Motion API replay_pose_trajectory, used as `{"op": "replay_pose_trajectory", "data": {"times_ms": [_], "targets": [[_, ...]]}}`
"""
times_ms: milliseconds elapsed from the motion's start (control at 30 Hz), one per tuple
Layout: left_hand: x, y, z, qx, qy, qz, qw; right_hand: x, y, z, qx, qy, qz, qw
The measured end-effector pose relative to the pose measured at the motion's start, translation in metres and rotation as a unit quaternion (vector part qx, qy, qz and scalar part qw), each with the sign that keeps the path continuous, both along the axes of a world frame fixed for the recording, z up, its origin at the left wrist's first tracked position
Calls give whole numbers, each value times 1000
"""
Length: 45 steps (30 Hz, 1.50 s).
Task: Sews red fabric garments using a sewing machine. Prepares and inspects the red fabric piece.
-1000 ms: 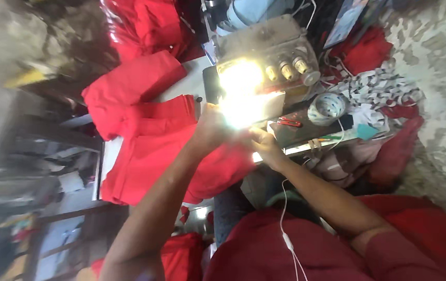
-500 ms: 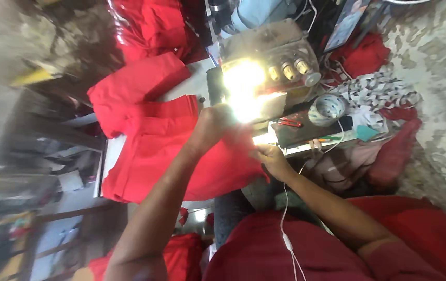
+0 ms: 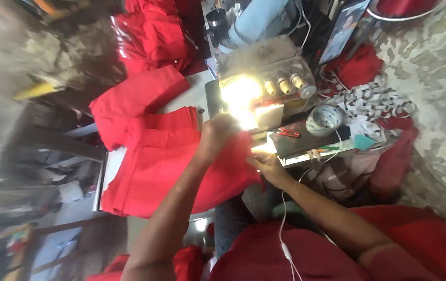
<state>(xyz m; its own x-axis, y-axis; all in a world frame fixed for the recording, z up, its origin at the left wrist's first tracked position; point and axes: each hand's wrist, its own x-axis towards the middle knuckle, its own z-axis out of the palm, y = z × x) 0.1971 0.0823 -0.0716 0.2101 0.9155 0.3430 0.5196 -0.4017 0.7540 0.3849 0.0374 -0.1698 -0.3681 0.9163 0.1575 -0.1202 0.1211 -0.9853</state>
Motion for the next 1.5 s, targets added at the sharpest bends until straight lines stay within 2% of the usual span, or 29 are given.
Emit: {"op": "replay_pose_trajectory", "data": {"times_ms": [100,267,433,700,800,1000,1300,1500], "targets": [[-2,5,-5,24,5,-4,1000,-11,5,-1,-9,25,-5,1000],[-6,7,-11,70,47,3,996,-16,-2,-2,7,7,-46,999],[-2,10,-18,39,66,14,997,-16,0,-9,13,18,-82,996],[4,18,-20,68,121,35,990,-15,12,-4,-21,16,-59,998],[9,20,-17,60,118,26,991,-15,23,6,-31,44,-32,998],[9,22,-21,70,106,5,992,-16,27,7,-11,56,-39,998],[6,33,-48,88,106,33,990,-11,16,-15,-119,32,-38,992],[3,42,-72,199,172,46,964,-9,19,-25,-95,-1,-60,994]]}}
